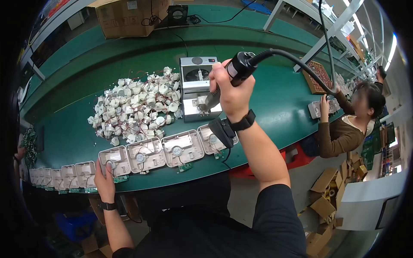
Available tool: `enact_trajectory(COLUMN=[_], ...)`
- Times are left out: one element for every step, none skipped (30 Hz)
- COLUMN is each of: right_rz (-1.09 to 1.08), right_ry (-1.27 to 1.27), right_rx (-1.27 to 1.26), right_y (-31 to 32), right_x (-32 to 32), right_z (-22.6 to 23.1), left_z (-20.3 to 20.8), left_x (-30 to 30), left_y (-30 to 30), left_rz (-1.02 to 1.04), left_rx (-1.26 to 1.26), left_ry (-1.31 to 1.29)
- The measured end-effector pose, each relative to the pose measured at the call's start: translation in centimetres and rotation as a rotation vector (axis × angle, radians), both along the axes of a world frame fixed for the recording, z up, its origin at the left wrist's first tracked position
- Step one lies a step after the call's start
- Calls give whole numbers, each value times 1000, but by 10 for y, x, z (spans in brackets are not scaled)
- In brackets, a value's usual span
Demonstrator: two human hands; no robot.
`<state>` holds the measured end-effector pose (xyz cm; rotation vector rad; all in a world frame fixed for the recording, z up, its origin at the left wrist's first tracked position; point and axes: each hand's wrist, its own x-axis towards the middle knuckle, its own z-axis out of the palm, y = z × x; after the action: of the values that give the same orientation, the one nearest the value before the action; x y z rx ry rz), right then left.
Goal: Assembling small electric motors using an electric screwdriver on a production line.
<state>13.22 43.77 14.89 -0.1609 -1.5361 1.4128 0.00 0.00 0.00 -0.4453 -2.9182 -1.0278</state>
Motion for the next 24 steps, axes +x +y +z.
enact_trajectory(right_rz=[-4,-8,-14,-16,-10,-7,-5,-10,-20,-32,-44,-57,-56,-53,-47,-51,-53,-54,-53,-51,-50,-50,-49,-46], right_ry=[-25,-52,-79,-84,-81,-79,-84,-94,-81,-64,-47,-51,-70,-88,-104,-104,-87,-70,-53,-51,-62,-75,-88,-87], right_rx=[-6,-10,-15,-14,-38,-62,-82,-86,-69,-49,-29,-33,-23,-13,-1,-4,-10,-15,-19,-21,-14,-6,2,3], right_y=[3,5,7,7,-1,-9,-14,-19,-24,-28,-31,-32,-33,-34,-34,-33,-32,-31,-31,-30,-30,-29,-29,-29], right_x=[-1,0,2,7,12,18,29,41,55,67,75,81,85,87,88,88,88,88,88,89,88,88,88,87], right_z=[-1,-2,-3,-2,1,4,6,4,1,-1,-3,-7,-14,-23,-30,-36,-42,-46,-49,-50,-51,-52,-52,-53], left_z=[3,6,8,10,12,15,15,17,20,23,23,20,15,11,8,6,3,1,1,1,1,1,0,1], left_x=[4,8,10,12,9,5,5,7,7,5,4,1,-1,-2,-3,-3,-3,-2,-2,-3,-3,-3,-3,-3], left_y=[4,8,11,14,14,13,16,15,14,13,13,12,9,5,4,4,4,4,4,4,3,2,2,3], left_rz=[24,47,68,66,74,80,84,79,86,90,95,83,75,68,64,59,54,50,46,48,46,44,42,44], left_rx=[30,60,91,92,92,91,95,89,88,89,90,85,80,75,73,70,78,87,96,95,93,93,93,93], left_ry=[-21,-43,-66,-71,-83,-96,-117,-128,-151,-171,-190,-194,-158,-122,-83,-83,-73,-62,-51,-49,-51,-53,-56,-55])
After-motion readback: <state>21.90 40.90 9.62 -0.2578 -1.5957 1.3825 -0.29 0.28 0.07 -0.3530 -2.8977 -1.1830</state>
